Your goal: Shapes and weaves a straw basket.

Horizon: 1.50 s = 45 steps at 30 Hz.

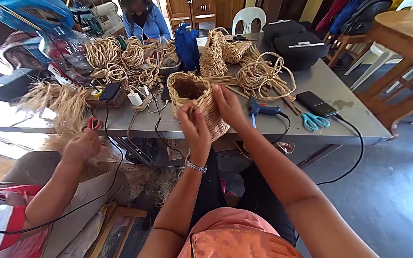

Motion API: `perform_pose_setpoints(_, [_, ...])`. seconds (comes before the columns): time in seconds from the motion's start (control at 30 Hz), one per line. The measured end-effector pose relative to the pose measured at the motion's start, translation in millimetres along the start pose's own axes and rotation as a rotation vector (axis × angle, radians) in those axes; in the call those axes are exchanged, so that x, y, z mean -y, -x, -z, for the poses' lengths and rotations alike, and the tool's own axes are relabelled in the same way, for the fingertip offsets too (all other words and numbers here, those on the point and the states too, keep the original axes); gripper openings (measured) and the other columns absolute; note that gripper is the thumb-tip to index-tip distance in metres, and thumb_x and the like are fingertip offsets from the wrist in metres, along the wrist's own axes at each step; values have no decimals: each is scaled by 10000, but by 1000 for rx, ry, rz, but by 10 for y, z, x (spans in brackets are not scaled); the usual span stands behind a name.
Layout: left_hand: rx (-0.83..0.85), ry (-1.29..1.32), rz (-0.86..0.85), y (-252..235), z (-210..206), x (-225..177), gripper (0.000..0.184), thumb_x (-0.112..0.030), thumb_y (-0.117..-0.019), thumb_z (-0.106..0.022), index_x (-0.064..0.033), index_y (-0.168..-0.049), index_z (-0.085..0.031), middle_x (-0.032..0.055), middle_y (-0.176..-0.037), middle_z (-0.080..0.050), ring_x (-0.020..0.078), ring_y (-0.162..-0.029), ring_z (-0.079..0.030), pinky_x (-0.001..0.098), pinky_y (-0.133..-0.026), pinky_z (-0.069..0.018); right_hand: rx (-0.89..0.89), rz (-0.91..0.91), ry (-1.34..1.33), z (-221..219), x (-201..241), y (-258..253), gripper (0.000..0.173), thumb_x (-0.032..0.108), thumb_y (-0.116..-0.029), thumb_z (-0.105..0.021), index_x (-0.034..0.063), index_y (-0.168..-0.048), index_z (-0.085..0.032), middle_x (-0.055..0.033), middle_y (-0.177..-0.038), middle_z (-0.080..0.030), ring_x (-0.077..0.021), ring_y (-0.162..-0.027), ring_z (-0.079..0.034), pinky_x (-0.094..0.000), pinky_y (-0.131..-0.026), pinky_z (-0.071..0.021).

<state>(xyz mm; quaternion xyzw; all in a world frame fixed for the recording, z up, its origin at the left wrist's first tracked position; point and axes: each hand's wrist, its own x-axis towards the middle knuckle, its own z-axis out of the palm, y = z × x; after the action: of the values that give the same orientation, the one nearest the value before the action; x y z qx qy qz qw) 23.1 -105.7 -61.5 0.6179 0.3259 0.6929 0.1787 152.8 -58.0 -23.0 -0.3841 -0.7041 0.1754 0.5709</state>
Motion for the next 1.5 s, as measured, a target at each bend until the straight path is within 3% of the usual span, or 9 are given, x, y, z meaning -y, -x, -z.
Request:
perform_pose_setpoints(0.1, [105,-160,-47,-103,-178,38,401,-184,-1089,-466,-5,-1448,-485,178,-1412,-559,246,-1198,-609,389,-980,-534,16,-144,14,112,-233,-222,455,274,-1130,-320,-10,-1340,-606,-176,-1161,-701,-188,-1080,-680,-402,-997,-525])
perform_pose_setpoints(0.17, [127,-244,-69,-180,-176,48,382,-170,-1085,-482,-9,-1430,-512,178,-1397,-580,254,-1172,-630,392,-969,-540,-2,-112,54,158,-295,-222,406,208,-1114,-386,-23,-1398,-561,-193,-1299,-663,-215,-1192,-655,-395,-1057,-504])
perform_pose_setpoints(0.3, [149,-250,-79,-187,-81,19,341,-129,-1069,-517,-22,-1392,-548,149,-1326,-635,204,-1091,-665,353,-914,-555,-196,220,208,106,-32,-89,301,55,-1021,-504,-46,-1271,-636,-202,-1271,-654,-263,-1208,-635,-387,-1039,-531])
perform_pose_setpoints(0.53, [123,-248,-99,-159,-54,137,335,-94,-1031,-579,-36,-1354,-514,109,-1083,-668,154,-930,-676,319,-803,-585,-62,491,330,-104,-11,-81,230,41,-1040,-494,-7,-1117,-704,-170,-1152,-691,-288,-1180,-636,-418,-1063,-496])
perform_pose_setpoints(0.67, [92,-343,-165,-278,147,166,192,-108,-1015,-623,-17,-1183,-641,120,-1098,-668,154,-913,-663,292,-792,-567,-90,457,340,-150,-19,-100,239,42,-1033,-491,7,-1133,-705,-151,-1141,-694,-284,-1151,-638,-426,-1040,-499])
perform_pose_setpoints(0.87, [160,-549,-262,-445,406,161,223,-209,-1043,-598,-57,-1147,-725,108,-1044,-688,162,-772,-631,301,-676,-529,-41,409,443,-122,59,-136,302,75,-1041,-470,61,-1234,-702,-128,-1135,-690,-284,-1109,-639,-474,-981,-502])
perform_pose_setpoints(1.1, [335,-459,-11,-677,544,91,294,-307,-1050,-577,-31,-1055,-677,58,-868,-714,127,-767,-692,324,-753,-578,-29,349,434,-147,89,-158,241,197,-1048,-550,66,-1132,-734,-116,-1099,-685,-274,-1089,-637,-473,-977,-495])
perform_pose_setpoints(1.33, [404,-528,-153,-754,818,35,230,-233,-1036,-604,-61,-1151,-703,85,-1024,-719,139,-759,-632,315,-708,-527,-81,317,465,-198,126,-178,211,187,-1041,-570,62,-1082,-736,-113,-1048,-676,-272,-1042,-637,-462,-947,-498])
perform_pose_setpoints(1.5, [453,-563,-215,-1199,835,-43,224,-237,-1036,-594,-92,-1101,-751,111,-1095,-657,174,-947,-640,330,-861,-533,-137,306,509,-277,123,-158,197,174,-1037,-573,53,-1060,-726,-126,-1033,-675,-293,-1031,-639,-473,-942,-491])
